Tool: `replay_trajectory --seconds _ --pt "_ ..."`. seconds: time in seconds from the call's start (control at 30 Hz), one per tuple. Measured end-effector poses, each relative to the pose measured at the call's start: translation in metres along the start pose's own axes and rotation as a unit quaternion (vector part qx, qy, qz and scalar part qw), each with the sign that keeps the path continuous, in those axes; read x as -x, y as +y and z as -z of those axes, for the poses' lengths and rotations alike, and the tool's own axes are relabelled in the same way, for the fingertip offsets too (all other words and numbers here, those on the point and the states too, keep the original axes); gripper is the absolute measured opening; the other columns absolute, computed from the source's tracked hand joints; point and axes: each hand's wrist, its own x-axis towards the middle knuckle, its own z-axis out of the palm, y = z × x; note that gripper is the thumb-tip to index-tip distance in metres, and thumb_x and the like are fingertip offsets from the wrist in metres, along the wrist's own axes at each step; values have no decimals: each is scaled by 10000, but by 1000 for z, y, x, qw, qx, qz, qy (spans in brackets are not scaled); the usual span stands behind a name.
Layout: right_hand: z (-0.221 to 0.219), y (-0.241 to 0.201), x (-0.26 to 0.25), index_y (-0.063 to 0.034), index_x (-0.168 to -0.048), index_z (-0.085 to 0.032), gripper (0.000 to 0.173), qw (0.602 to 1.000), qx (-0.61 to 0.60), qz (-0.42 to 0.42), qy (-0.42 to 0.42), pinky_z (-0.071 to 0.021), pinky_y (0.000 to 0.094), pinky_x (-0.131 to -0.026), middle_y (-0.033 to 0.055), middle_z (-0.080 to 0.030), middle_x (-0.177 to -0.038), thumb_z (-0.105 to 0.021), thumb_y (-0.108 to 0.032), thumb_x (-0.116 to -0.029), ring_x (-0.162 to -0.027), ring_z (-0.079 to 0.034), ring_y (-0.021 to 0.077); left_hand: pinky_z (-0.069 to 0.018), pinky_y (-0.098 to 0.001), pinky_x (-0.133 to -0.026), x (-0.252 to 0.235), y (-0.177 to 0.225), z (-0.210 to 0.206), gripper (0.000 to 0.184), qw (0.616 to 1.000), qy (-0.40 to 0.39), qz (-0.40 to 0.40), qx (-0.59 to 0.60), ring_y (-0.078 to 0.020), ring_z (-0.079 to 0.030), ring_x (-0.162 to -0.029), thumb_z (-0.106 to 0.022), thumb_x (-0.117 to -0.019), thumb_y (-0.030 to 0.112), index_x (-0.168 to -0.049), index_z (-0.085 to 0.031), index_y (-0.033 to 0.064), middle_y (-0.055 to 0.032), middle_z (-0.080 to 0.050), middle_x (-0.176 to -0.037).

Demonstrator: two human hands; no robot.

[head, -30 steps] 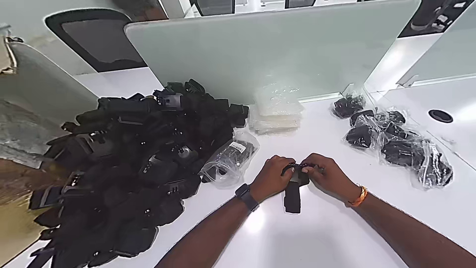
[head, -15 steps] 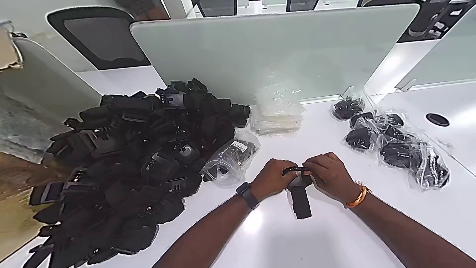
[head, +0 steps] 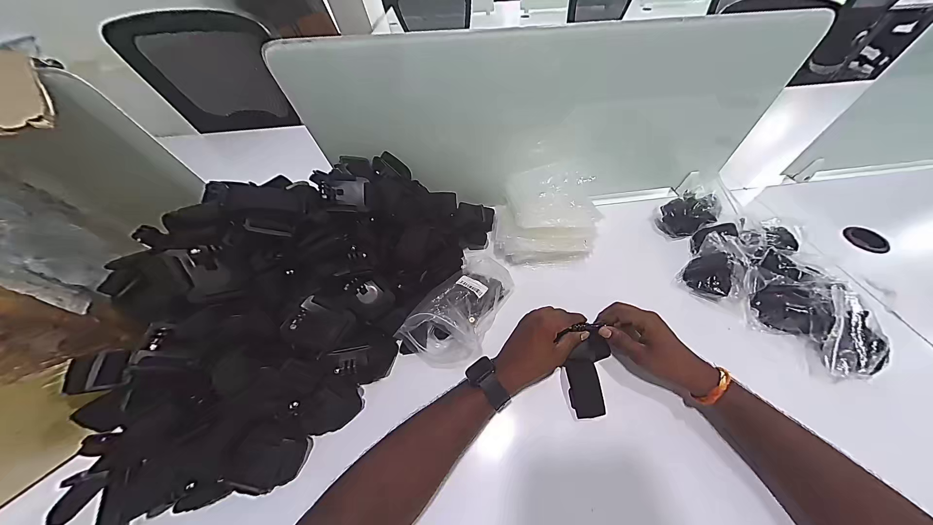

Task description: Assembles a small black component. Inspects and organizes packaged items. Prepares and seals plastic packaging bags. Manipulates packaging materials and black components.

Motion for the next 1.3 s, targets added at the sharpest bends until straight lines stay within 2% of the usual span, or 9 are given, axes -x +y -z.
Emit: replay_trajectory --seconds 0.13,0.23,0.37,0.57,0.67,0.93,1.1,1.2,1.3 --pt "-1 2 1 -45 -1038 -705 248 999 -9 32 10 -529 240 -853 41 -679 -1028 -585 -261 -1027 -954 -629 60 -535 -389 -973 0 -1 1 319 1000 -15 -4 8 -196 -704 -1034 -573 -1039 289 -1189 -743 63 -103 -754 -1065" --pt "-1 1 4 -102 -1083 -720 266 985 132 98 45 -501 364 -920 50 -705 -1106 -564 -314 -1043 -1064 -637 149 -555 -364 -899 0 -1 3 315 999 -33 -3 33 -152 -707 -950 -562 -1049 298 -1163 -744 68 -83 -755 -1015" --pt "1 -4 4 -113 -1129 -700 232 932 297 186 92 -516 401 -830 83 -709 -1122 -537 -261 -1057 -993 -661 224 -562 -335 -816 -1 0 1 299 996 -29 4 84 -115 -696 -849 -559 -1053 289 -1110 -748 65 -67 -748 -936" --pt "5 0 3 -107 -1159 -693 426 986 151 70 -7 -502 405 -952 79 -681 -1132 -528 -479 -1033 -1082 -629 183 -548 -365 -949 1 2 -1 293 1000 8 -19 19 -177 -705 -1006 -592 -1030 278 -1146 -753 62 -94 -753 -1028" --pt "3 1 1 -84 -1070 -706 386 992 113 47 -15 -521 303 -815 59 -668 -988 -468 -388 -1077 -915 -628 120 -537 -387 -972 2 3 -2 296 1000 17 -27 0 -204 -702 -1031 -594 -1026 278 -1158 -755 67 -100 -753 -1042" --pt "0 -9 3 -115 -1092 -703 302 930 323 161 73 -510 408 -768 84 -714 -1080 -534 -363 -1055 -935 -671 229 -573 -288 -819 -1 1 3 247 991 -30 38 127 -73 -698 -837 -620 -1020 258 -1095 -758 67 -49 -754 -945" --pt "3 -4 3 -122 -1171 -699 477 972 221 76 25 -496 429 -813 72 -697 -1125 -473 -521 -1041 -961 -645 201 -568 -314 -886 0 -2 0 265 995 -6 24 92 -106 -707 -922 -628 -1013 277 -1120 -756 71 -63 -757 -1002" --pt "1 -3 4 -114 -1097 -716 433 979 195 49 13 -496 428 -886 70 -707 -1088 -388 -398 -1096 -1030 -655 200 -558 -333 -921 0 -2 -1 284 998 -1 12 66 -133 -710 -964 -620 -1014 275 -1134 -756 57 -85 -758 -1028" --pt "-2 0 3 -100 -1097 -695 285 984 162 60 32 -532 365 -856 65 -679 -1032 -511 -316 -1064 -942 -642 167 -562 -332 -899 -1 -3 -1 278 998 -1 11 61 -127 -707 -941 -620 -1013 277 -1126 -757 65 -79 -757 -1015"
